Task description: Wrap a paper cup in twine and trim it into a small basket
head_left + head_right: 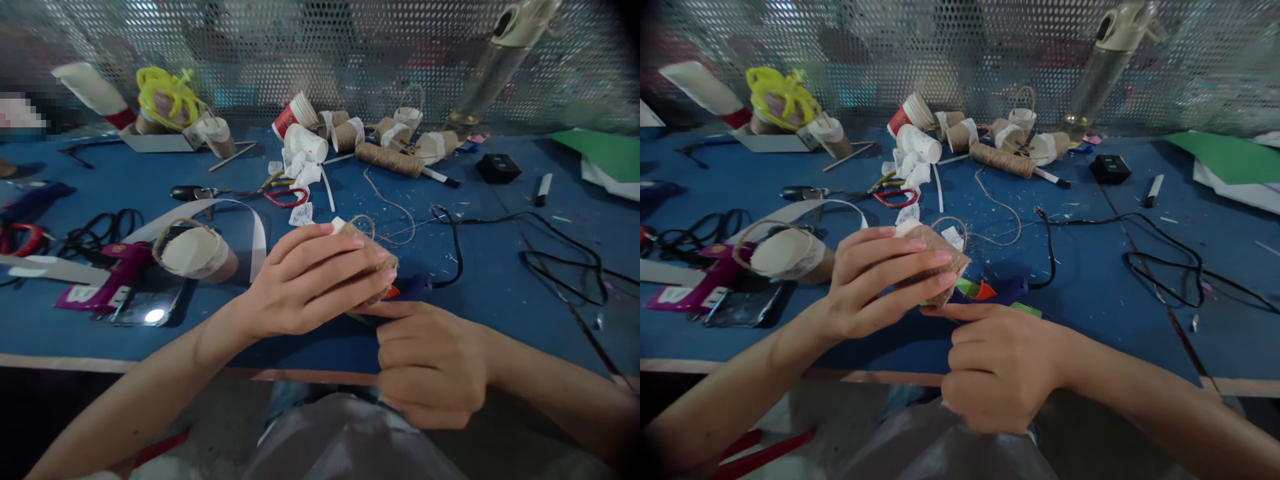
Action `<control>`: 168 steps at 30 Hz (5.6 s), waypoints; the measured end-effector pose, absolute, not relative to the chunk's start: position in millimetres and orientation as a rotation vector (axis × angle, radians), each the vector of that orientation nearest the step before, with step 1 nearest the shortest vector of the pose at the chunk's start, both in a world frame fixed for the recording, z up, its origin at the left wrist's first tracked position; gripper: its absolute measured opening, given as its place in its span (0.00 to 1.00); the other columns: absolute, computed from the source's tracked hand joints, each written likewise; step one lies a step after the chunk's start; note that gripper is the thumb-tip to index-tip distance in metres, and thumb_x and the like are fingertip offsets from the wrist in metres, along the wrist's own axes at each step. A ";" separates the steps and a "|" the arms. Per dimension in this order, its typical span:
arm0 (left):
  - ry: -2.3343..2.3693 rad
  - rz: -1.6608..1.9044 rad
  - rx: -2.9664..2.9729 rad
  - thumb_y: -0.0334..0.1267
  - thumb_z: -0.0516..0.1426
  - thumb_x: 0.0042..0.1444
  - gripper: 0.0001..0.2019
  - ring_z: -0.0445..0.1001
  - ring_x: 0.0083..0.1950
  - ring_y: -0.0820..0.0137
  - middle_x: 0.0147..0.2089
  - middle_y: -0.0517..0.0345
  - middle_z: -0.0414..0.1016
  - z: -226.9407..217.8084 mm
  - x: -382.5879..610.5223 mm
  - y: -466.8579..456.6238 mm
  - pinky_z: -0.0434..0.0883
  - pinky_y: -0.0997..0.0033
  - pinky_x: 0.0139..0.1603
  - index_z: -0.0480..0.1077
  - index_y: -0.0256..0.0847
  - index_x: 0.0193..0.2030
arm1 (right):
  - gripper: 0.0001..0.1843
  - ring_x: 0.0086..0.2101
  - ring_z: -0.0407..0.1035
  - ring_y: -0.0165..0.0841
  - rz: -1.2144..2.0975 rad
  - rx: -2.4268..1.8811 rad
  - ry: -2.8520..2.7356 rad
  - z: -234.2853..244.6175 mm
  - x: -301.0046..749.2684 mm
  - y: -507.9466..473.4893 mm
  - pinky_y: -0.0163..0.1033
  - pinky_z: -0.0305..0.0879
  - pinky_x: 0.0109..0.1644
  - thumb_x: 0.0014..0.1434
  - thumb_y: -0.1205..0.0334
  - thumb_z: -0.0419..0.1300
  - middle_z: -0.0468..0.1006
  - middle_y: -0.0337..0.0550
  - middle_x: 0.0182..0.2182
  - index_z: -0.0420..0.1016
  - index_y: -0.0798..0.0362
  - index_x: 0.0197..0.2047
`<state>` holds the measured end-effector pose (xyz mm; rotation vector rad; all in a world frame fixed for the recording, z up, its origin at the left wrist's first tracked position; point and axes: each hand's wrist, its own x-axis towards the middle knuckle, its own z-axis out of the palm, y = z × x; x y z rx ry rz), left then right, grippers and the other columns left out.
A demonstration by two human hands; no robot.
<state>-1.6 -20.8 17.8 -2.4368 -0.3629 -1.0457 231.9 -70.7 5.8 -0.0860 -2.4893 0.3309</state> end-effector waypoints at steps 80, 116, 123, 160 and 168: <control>-1.963 -2.899 -2.945 0.50 0.55 0.66 0.19 0.81 0.54 0.51 0.58 0.45 0.80 12.8 -5.9 2.0 0.81 0.51 0.52 0.76 0.41 0.56 | 0.08 0.34 0.72 0.31 0.487 -0.926 -2.087 20.9 289.1 -60.4 0.36 0.66 0.36 0.60 0.71 0.63 0.74 0.40 0.36 0.68 0.50 0.35; -1.492 -2.783 -3.003 0.47 0.69 0.53 0.28 0.72 0.64 0.49 0.59 0.50 0.77 17.6 -1.9 -16.7 0.68 0.49 0.67 0.74 0.46 0.60 | 0.15 0.26 0.55 0.25 0.310 -0.951 -2.333 8.6 270.1 -71.4 0.33 0.49 0.29 0.67 0.78 0.47 0.59 0.33 0.29 0.54 0.49 0.33; -1.474 -2.943 -2.961 0.46 0.68 0.54 0.27 0.68 0.68 0.48 0.60 0.51 0.77 19.9 -0.2 -17.0 0.66 0.49 0.69 0.75 0.46 0.60 | 0.11 0.25 0.53 0.25 0.215 -0.975 -2.298 5.4 271.2 -69.5 0.33 0.47 0.27 0.65 0.71 0.49 0.58 0.33 0.27 0.53 0.48 0.33; -1.575 -3.045 -3.054 0.49 0.63 0.59 0.24 0.73 0.63 0.49 0.57 0.48 0.80 18.2 1.9 -16.1 0.69 0.52 0.64 0.75 0.40 0.59 | 0.13 0.25 0.54 0.26 0.412 -0.931 -2.270 8.5 269.9 -71.1 0.36 0.46 0.28 0.65 0.73 0.50 0.57 0.33 0.27 0.53 0.49 0.32; -1.674 -3.132 -2.967 0.51 0.62 0.59 0.22 0.75 0.61 0.52 0.53 0.51 0.82 18.9 1.3 -14.4 0.71 0.55 0.60 0.78 0.41 0.55 | 0.13 0.24 0.52 0.26 0.377 -0.894 -2.233 9.9 274.3 -65.4 0.34 0.47 0.27 0.58 0.71 0.55 0.56 0.32 0.26 0.53 0.48 0.32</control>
